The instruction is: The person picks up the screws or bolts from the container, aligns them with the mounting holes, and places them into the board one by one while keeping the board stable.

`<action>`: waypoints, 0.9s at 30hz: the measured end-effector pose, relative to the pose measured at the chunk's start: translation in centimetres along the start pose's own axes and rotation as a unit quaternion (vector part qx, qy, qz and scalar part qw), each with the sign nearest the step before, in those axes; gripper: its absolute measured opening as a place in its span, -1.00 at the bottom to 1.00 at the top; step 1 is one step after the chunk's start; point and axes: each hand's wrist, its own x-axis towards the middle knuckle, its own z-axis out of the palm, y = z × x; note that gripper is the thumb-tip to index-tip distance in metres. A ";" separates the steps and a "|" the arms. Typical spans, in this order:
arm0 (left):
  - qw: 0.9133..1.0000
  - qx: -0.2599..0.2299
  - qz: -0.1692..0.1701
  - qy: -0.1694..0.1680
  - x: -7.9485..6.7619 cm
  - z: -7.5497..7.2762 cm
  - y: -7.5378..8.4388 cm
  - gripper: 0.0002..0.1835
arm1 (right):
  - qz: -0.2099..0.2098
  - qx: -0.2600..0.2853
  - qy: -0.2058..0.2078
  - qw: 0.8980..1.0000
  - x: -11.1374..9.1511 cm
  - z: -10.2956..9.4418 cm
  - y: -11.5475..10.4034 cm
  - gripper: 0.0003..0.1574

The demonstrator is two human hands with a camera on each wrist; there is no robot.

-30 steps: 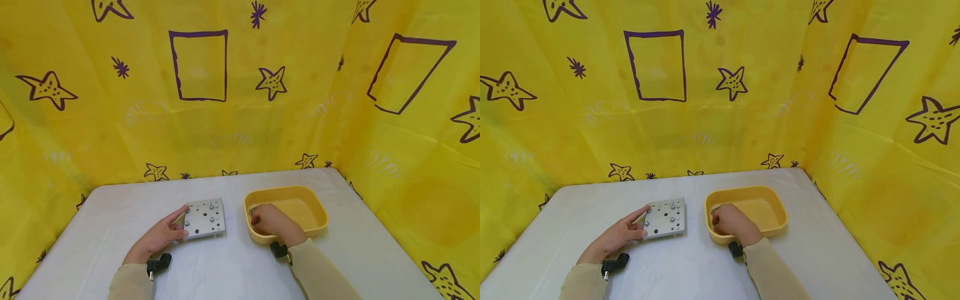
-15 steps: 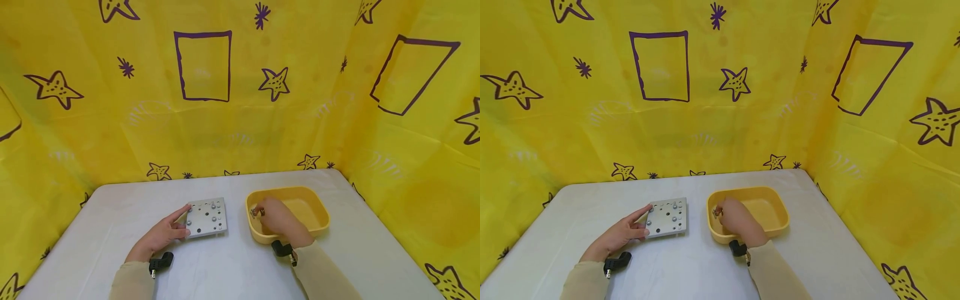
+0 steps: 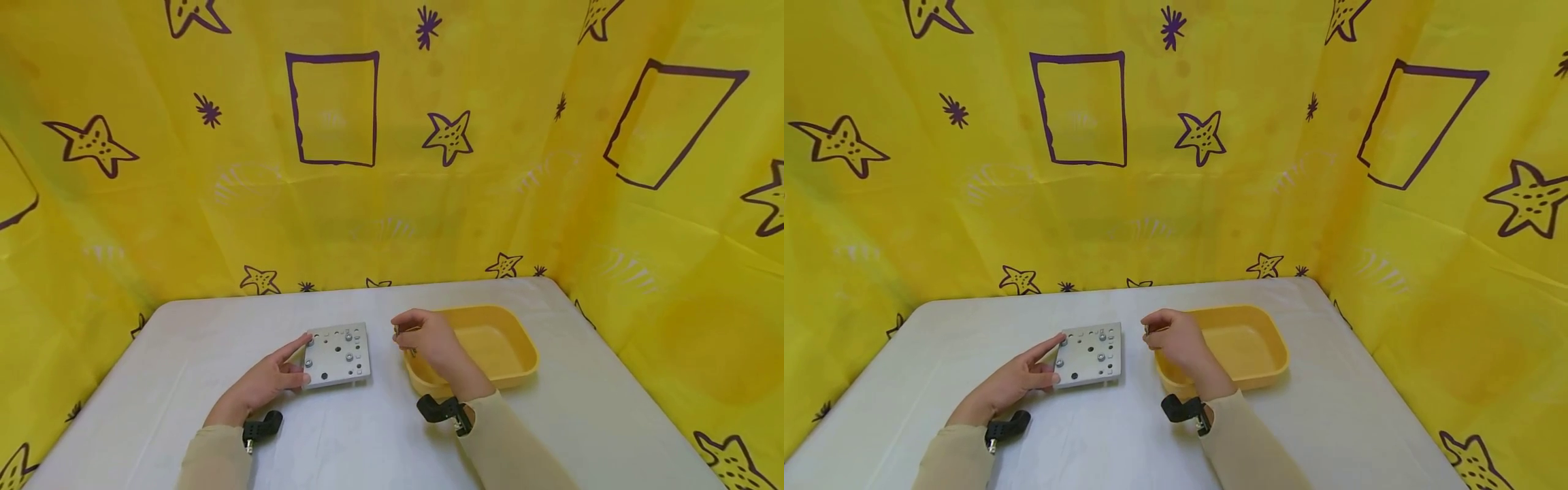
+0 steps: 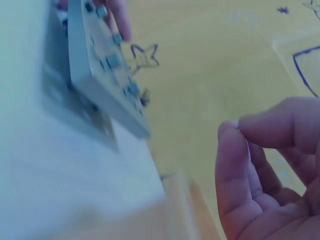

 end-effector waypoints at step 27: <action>1.000 -0.020 -0.002 0.000 0.0 0.1 0.1 -0.07 | -0.017 -0.130 -0.025 0.991 0.3 8.2 1.6 -0.80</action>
